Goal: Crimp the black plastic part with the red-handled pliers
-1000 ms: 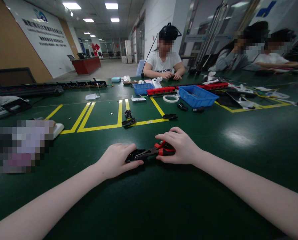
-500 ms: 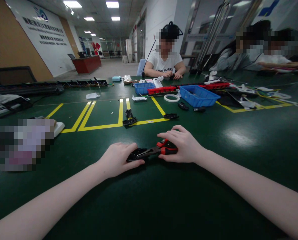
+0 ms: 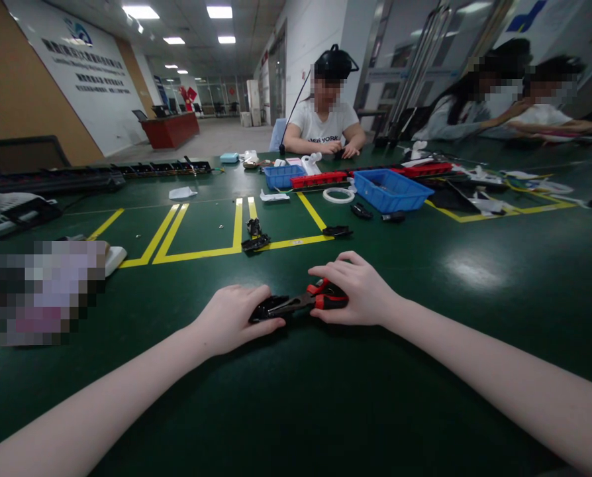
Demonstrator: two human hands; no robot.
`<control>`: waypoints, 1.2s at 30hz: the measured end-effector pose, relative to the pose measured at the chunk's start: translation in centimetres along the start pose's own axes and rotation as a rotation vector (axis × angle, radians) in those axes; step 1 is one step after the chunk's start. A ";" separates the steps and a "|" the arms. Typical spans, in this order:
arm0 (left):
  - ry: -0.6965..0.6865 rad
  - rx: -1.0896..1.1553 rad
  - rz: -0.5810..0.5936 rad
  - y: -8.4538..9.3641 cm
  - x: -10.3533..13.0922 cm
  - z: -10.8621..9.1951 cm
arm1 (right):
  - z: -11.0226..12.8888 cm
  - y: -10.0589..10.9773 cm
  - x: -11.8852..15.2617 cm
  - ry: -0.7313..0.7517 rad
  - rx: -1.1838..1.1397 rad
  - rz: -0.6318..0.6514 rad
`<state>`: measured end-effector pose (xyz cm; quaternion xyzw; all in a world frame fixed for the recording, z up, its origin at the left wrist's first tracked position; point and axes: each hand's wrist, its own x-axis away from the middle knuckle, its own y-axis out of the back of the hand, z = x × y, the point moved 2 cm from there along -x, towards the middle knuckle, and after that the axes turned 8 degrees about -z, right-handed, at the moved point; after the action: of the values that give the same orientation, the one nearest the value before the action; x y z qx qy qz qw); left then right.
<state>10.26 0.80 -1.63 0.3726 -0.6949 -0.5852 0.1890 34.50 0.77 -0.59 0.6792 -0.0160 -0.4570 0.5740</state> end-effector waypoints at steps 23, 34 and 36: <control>-0.003 -0.012 -0.010 -0.1 0.1 0.1 | -0.6 0.2 0.1 -0.042 -0.045 -0.029; -0.010 -0.013 -0.016 -0.1 0.0 0.2 | -0.2 0.2 -0.2 -0.044 -0.008 0.033; -0.016 -0.015 -0.019 -0.1 0.0 0.2 | -0.2 0.2 -0.2 -0.039 -0.008 0.020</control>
<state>10.19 0.94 -1.77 0.3728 -0.6886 -0.5952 0.1807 34.61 0.99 -0.30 0.6676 -0.0324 -0.4645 0.5809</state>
